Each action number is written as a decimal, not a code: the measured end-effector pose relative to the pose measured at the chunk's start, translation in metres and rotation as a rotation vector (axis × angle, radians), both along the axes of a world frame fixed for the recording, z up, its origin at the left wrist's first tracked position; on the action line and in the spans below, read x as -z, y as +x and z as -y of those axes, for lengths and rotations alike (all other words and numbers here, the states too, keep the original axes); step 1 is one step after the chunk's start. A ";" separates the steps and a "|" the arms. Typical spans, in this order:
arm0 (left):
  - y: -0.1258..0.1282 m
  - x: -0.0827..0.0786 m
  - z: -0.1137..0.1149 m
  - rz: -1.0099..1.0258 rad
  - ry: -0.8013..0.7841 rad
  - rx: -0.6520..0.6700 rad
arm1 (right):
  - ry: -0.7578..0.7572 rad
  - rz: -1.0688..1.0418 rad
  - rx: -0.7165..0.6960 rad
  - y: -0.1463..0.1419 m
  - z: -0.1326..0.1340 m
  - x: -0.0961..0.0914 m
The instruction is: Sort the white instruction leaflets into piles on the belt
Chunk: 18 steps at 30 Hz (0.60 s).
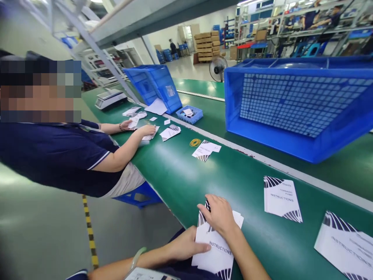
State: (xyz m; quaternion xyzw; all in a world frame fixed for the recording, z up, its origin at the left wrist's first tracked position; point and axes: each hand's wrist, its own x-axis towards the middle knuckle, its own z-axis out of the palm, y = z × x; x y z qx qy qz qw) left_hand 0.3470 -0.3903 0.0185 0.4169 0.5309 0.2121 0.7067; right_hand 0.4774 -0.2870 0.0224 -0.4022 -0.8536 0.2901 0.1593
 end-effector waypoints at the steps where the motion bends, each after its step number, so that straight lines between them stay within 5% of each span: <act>1: -0.003 -0.001 0.001 -0.020 -0.009 0.004 | 0.028 0.027 0.005 0.002 0.001 0.001; 10: -0.032 0.006 0.036 -0.086 -0.110 -0.155 | 0.266 0.214 0.163 -0.008 0.027 0.009; 14: -0.038 0.024 0.038 0.145 -0.392 -0.290 | 0.345 0.249 0.291 -0.014 0.025 0.011; 18: -0.023 0.019 0.034 0.351 -0.474 -0.367 | 0.325 0.245 0.402 -0.018 0.027 0.011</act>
